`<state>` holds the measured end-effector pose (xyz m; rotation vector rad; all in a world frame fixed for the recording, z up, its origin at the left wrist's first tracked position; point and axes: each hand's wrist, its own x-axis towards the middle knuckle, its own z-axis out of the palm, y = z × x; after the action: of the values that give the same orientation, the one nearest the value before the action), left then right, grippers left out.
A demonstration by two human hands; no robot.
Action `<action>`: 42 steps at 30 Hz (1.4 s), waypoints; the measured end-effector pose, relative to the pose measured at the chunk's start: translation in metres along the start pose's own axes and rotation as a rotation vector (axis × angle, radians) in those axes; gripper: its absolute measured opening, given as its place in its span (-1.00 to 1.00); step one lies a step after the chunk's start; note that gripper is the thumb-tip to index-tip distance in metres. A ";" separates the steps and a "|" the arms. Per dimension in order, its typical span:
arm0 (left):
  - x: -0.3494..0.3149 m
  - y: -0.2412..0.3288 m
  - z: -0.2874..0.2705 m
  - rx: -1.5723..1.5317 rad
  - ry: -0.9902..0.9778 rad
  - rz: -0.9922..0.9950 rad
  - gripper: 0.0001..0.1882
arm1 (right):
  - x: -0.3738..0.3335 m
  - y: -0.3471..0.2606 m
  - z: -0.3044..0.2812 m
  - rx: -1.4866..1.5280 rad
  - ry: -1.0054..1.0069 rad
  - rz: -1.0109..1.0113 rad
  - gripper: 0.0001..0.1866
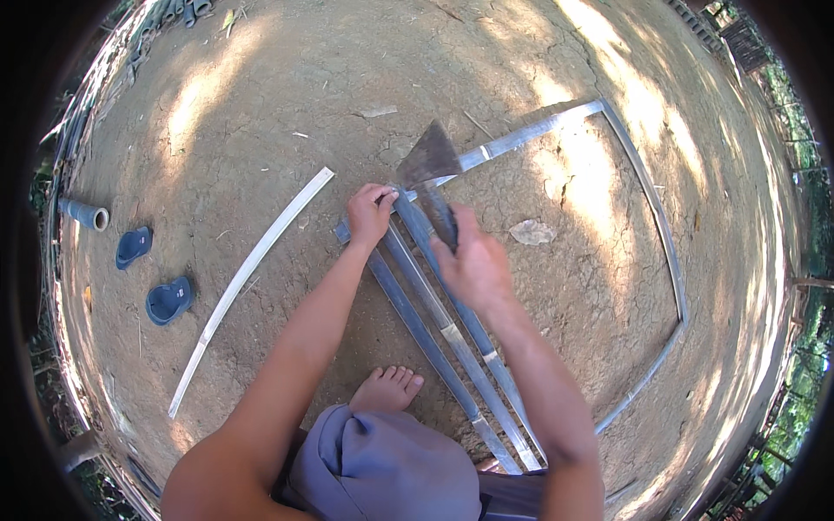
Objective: The person builds a rectangular frame using bamboo strips by aligning them, securing joints with nails using an axe as a hammer, and trimming excess material.
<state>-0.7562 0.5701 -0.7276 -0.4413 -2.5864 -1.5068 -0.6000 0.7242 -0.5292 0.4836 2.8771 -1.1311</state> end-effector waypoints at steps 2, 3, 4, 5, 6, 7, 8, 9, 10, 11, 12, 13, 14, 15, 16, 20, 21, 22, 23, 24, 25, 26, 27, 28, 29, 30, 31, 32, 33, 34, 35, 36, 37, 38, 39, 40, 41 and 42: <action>0.000 0.001 0.004 -0.104 -0.040 -0.085 -0.87 | 0.013 0.017 0.046 0.033 0.076 -0.053 -0.41; 0.000 -0.004 -0.003 -0.098 -0.040 -0.101 -0.87 | 0.014 0.008 0.059 0.069 0.072 -0.007 -0.41; 0.000 -0.008 -0.007 -0.096 -0.043 -0.115 -0.87 | 0.015 0.001 0.070 0.104 0.073 0.039 -0.42; 0.000 -0.012 -0.010 -0.096 -0.048 -0.129 -0.87 | 0.013 -0.005 0.074 0.123 0.036 0.160 -0.42; 0.001 -0.011 -0.012 -0.106 -0.054 -0.131 -0.87 | 0.012 -0.010 0.073 0.136 0.004 0.280 -0.43; 0.002 -0.011 -0.013 -0.118 -0.060 -0.132 -0.87 | 0.011 -0.007 0.076 0.152 0.032 0.295 -0.43; 0.002 -0.010 -0.013 -0.130 -0.068 -0.132 -0.87 | 0.009 0.000 0.078 0.167 0.060 0.310 -0.43; 0.003 -0.008 -0.013 -0.130 -0.069 -0.133 -0.87 | 0.011 0.002 0.077 0.184 0.093 0.321 -0.43; 0.002 -0.005 -0.012 -0.131 -0.070 -0.133 -0.87 | 0.011 0.004 0.074 0.192 0.100 0.335 -0.43; 0.001 -0.002 -0.012 -0.132 -0.071 -0.134 -0.88 | 0.011 0.006 0.071 0.199 0.107 0.348 -0.44; 0.002 0.000 -0.012 -0.131 -0.067 -0.133 -0.88 | 0.013 0.008 0.067 0.206 0.116 0.358 -0.44; 0.002 0.003 -0.011 -0.131 -0.063 -0.132 -0.88 | 0.014 0.011 0.065 0.181 0.127 0.338 -0.45; 0.002 0.006 -0.010 -0.131 -0.058 -0.132 -0.88 | 0.015 0.015 0.063 0.157 0.136 0.318 -0.46; 0.002 0.005 -0.011 -0.131 -0.054 -0.125 -0.88 | 0.016 0.015 0.063 0.136 0.144 0.297 -0.47; 0.002 0.004 -0.011 -0.131 -0.049 -0.118 -0.88 | 0.017 0.015 0.063 0.121 0.147 0.294 -0.47; 0.001 0.007 -0.013 -0.082 -0.044 -0.078 -0.90 | 0.021 0.007 0.065 0.007 0.119 0.254 -0.45; 0.001 0.007 -0.012 -0.067 -0.037 -0.062 -0.90 | 0.024 0.005 0.065 -0.035 0.107 0.231 -0.44; 0.001 0.008 -0.011 -0.053 -0.028 -0.047 -0.91 | 0.025 0.006 0.068 -0.063 0.098 0.194 -0.43; 0.000 0.009 -0.010 -0.039 -0.019 -0.032 -0.92 | 0.026 0.010 0.074 -0.092 0.089 0.156 -0.41; 0.000 0.010 -0.009 -0.030 -0.019 -0.017 -0.92 | 0.027 0.015 0.079 -0.123 0.082 0.119 -0.40; -0.001 0.012 -0.008 -0.023 -0.018 -0.003 -0.92 | 0.028 0.018 0.084 -0.145 0.092 0.074 -0.38; -0.001 0.013 -0.006 -0.017 -0.016 0.011 -0.93 | 0.029 0.021 0.089 -0.169 0.102 0.030 -0.37; -0.001 0.010 -0.008 0.002 -0.017 0.022 -0.93 | 0.030 0.018 0.093 -0.174 0.110 -0.016 -0.36; 0.000 0.008 -0.010 0.019 -0.017 0.033 -0.93 | 0.033 0.017 0.094 -0.188 0.036 0.012 -0.35; 0.000 0.005 -0.011 0.036 -0.019 0.045 -0.93 | 0.036 0.016 0.094 -0.202 -0.038 0.039 -0.33; -0.001 0.005 -0.013 0.021 -0.019 0.028 -0.93 | 0.040 0.009 0.091 -0.226 -0.113 0.067 -0.32; -0.002 0.005 -0.014 0.006 -0.019 0.012 -0.93 | 0.041 0.001 0.089 -0.204 -0.073 0.050 -0.32; -0.002 0.005 -0.015 -0.008 -0.021 -0.002 -0.93 | 0.041 -0.007 0.086 -0.181 -0.033 0.035 -0.32; -0.003 0.005 -0.015 -0.010 -0.011 0.008 -0.93 | 0.039 -0.014 0.083 -0.157 0.003 0.026 -0.32; -0.001 0.008 -0.010 -0.020 -0.003 0.022 -0.92 | 0.036 -0.003 0.088 -0.183 0.048 -0.012 -0.32; 0.000 0.011 -0.007 -0.030 0.004 0.037 -0.92 | 0.033 0.017 0.100 -0.207 0.094 -0.048 -0.32; -0.001 0.008 -0.007 -0.020 0.009 0.053 -0.92 | 0.033 0.014 0.101 -0.226 0.138 -0.088 -0.32; -0.001 0.005 -0.008 -0.010 0.012 0.071 -0.92 | 0.035 0.014 0.099 -0.203 0.076 -0.065 -0.32; -0.001 0.002 -0.008 -0.001 0.015 0.089 -0.92 | 0.039 0.015 0.096 -0.180 0.016 -0.042 -0.33; -0.005 0.001 -0.007 -0.006 0.005 0.071 -0.92 | 0.039 0.010 0.091 -0.157 -0.051 -0.004 -0.33; -0.004 0.002 -0.008 -0.005 0.004 0.058 -0.92 | 0.040 0.002 0.086 -0.136 -0.007 0.002 -0.33; -0.003 0.002 -0.009 -0.004 0.003 0.045 -0.92 | 0.040 -0.009 0.084 -0.115 0.037 0.007 -0.33; -0.007 0.001 -0.008 -0.012 -0.002 0.033 -0.91 | 0.038 -0.006 0.085 -0.121 0.024 0.016 -0.33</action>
<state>-0.7497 0.5625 -0.7246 -0.4850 -2.5596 -1.5131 -0.6468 0.6742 -0.5930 0.5174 2.9339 -0.9480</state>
